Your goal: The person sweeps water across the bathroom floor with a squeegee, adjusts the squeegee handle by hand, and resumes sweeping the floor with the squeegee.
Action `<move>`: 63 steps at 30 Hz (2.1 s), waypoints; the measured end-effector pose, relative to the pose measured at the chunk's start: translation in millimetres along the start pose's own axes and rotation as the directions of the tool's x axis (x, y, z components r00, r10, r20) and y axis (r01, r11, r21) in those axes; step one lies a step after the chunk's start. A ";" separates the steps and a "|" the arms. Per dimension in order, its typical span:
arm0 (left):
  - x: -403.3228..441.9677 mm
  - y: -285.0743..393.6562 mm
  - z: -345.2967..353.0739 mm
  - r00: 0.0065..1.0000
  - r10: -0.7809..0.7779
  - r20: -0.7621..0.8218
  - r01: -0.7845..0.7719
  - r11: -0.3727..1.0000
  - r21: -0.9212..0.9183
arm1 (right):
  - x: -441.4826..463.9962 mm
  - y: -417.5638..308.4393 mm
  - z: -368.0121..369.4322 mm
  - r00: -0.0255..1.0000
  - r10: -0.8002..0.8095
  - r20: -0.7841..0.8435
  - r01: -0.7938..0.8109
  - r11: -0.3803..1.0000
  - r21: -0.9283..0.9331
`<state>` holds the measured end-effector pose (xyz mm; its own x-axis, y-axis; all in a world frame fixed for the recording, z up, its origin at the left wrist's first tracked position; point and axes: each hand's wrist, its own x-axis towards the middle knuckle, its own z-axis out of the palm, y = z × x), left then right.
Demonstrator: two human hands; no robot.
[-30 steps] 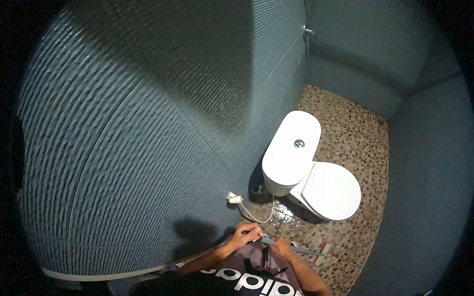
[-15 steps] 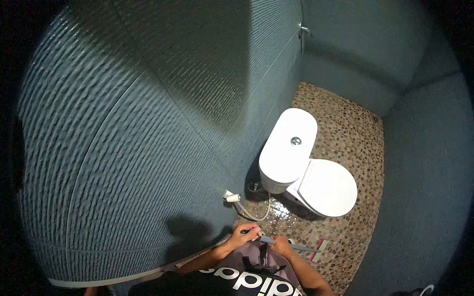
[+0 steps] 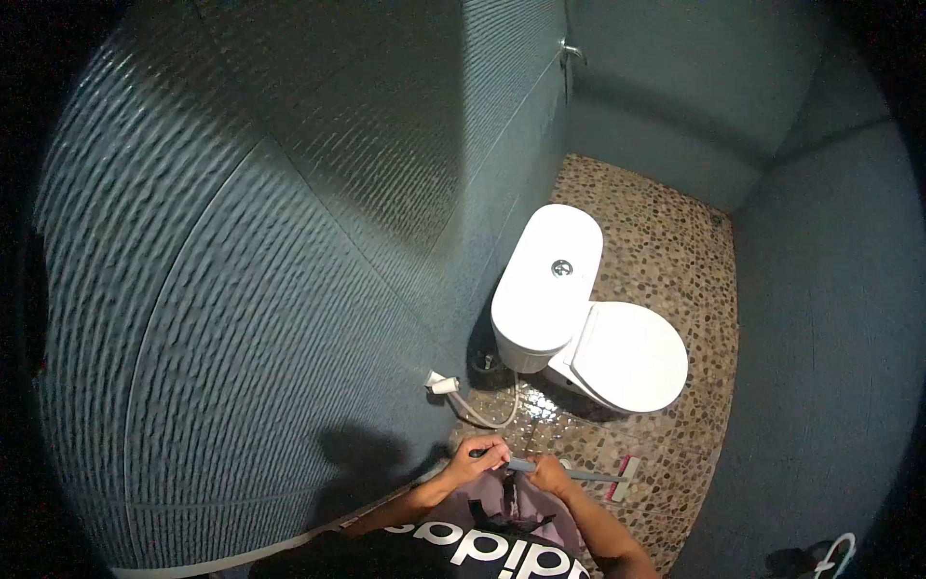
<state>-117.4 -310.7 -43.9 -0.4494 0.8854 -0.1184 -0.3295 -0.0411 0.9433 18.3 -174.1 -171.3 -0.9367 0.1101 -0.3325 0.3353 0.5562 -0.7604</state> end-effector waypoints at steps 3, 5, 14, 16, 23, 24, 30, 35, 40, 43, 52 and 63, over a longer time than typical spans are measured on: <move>-0.1 -0.3 -0.3 1.000 0.019 0.005 -0.020 1.000 0.021 | -0.6 -6.7 -5.3 1.000 -0.007 0.030 0.009 0.999 -0.041; -1.2 0.9 -2.4 1.000 0.010 0.019 -0.010 0.999 0.032 | 0.1 -2.6 -2.3 0.999 -0.022 0.024 0.023 0.999 -0.041; -0.6 7.4 0.2 1.000 0.005 0.027 -0.006 0.998 0.055 | 0.2 1.7 -0.4 0.995 0.057 0.081 -0.060 0.998 0.035; 0.3 9.0 0.2 1.000 0.007 0.028 -0.009 0.998 0.060 | 0.2 1.7 -0.9 0.996 0.055 0.075 -0.057 0.998 0.026; 4.6 -2.1 -3.3 1.000 0.003 0.017 -0.003 0.999 0.047 | 0.7 -6.3 -7.5 1.000 0.023 0.016 -0.023 0.999 -0.023; 6.3 -3.1 -3.3 1.000 0.010 0.015 -0.011 0.999 0.046 | 3.2 -5.4 -9.0 1.000 0.019 0.024 -0.019 1.000 -0.023; 4.5 -0.8 -2.6 0.999 0.027 0.030 -0.030 0.996 0.083 | -0.9 -12.8 -11.8 0.998 0.066 0.014 -0.067 0.996 0.060; 3.6 0.5 -0.1 0.999 0.016 0.031 -0.019 0.997 0.081 | -2.2 -11.1 -12.5 0.998 0.056 0.013 -0.057 0.998 0.037; 5.0 7.3 2.9 0.999 0.026 0.029 -0.027 0.999 0.046 | -3.2 -10.6 -13.0 0.997 0.073 0.003 -0.073 0.997 -0.016; 5.2 5.7 2.8 1.000 -0.008 0.026 0.007 0.999 0.045 | -0.8 0.4 -7.5 0.997 0.073 0.033 -0.073 0.997 -0.002; 4.3 4.8 1.4 1.000 -0.004 0.024 0.002 0.998 0.062 | 0.7 0.1 -5.4 0.994 0.097 0.040 -0.097 0.995 -0.015; 3.7 0.2 1.9 1.000 0.015 0.023 -0.016 0.999 0.046 | -1.7 -2.5 -5.6 0.999 0.049 0.015 -0.049 0.999 -0.002</move>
<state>-117.5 -306.5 -43.6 -0.4349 0.8952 -0.0974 -0.2839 -0.0337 0.9583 18.5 -171.1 -165.7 -0.9176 0.1245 -0.3776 0.3803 0.5516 -0.7424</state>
